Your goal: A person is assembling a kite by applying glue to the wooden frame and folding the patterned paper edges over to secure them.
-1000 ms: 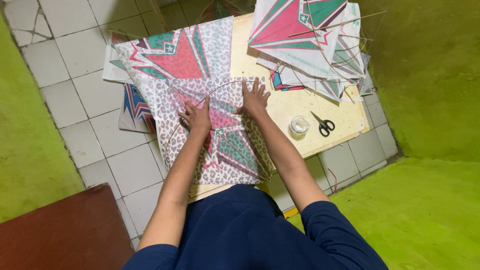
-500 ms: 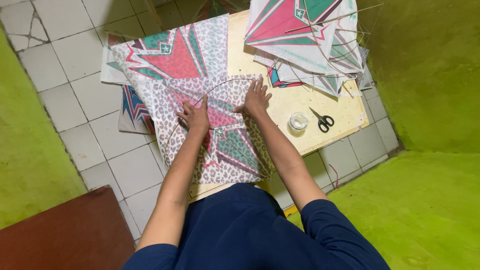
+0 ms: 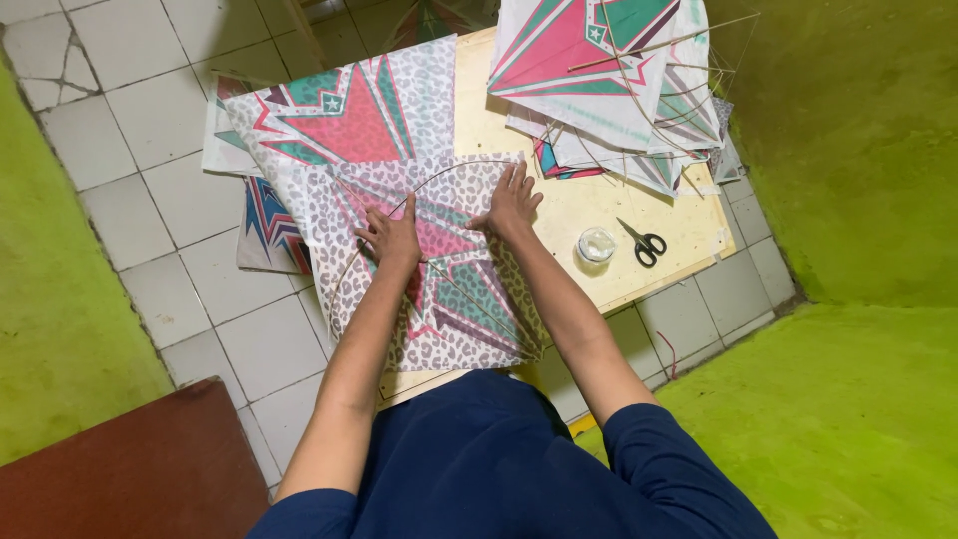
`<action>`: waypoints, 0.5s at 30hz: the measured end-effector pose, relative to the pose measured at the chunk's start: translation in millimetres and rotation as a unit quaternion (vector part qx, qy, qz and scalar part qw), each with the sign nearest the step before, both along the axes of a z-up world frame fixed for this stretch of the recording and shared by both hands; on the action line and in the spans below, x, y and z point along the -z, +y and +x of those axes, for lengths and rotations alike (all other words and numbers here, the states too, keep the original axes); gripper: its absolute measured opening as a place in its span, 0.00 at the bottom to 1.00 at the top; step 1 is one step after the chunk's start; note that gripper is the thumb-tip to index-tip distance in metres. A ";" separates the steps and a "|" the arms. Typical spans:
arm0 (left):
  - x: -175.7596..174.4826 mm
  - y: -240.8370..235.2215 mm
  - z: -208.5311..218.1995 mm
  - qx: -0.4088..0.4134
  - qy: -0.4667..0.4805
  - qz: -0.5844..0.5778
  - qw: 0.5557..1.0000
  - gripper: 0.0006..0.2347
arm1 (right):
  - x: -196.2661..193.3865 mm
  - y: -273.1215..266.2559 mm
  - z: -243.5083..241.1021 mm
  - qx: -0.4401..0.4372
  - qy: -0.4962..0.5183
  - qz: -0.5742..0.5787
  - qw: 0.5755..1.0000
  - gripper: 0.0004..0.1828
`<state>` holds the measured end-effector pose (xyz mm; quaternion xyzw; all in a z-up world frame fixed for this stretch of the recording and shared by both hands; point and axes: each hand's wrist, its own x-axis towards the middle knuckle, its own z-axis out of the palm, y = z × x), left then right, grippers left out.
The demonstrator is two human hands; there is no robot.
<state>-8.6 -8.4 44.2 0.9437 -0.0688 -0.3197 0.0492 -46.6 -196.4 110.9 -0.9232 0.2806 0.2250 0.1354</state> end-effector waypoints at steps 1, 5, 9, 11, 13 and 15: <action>-1.0 -0.1 -0.2 0.000 0.000 -0.001 1.000 0.54 | 0.0 1.4 1.0 0.000 0.000 -0.001 1.000 0.78; 5.5 -0.8 0.7 -0.001 -0.002 -0.003 1.000 0.53 | 5.7 4.2 6.3 -0.011 0.020 -0.037 0.999 0.76; -9.0 1.5 -1.5 -0.011 -0.003 -0.016 1.000 0.51 | -4.4 12.1 8.8 -0.010 0.018 -0.043 0.999 0.76; -10.5 0.1 -2.5 -0.014 -0.002 -0.016 1.000 0.51 | 3.4 8.8 10.8 -0.013 0.013 -0.037 0.999 0.77; -12.2 0.2 -0.1 -0.014 -0.002 -0.017 1.000 0.51 | 5.1 6.0 13.3 -0.013 0.009 -0.032 0.999 0.79; -12.8 0.0 -2.0 -0.018 -0.003 -0.030 0.999 0.52 | 1.0 2.0 9.0 -0.047 0.008 -0.010 0.999 0.78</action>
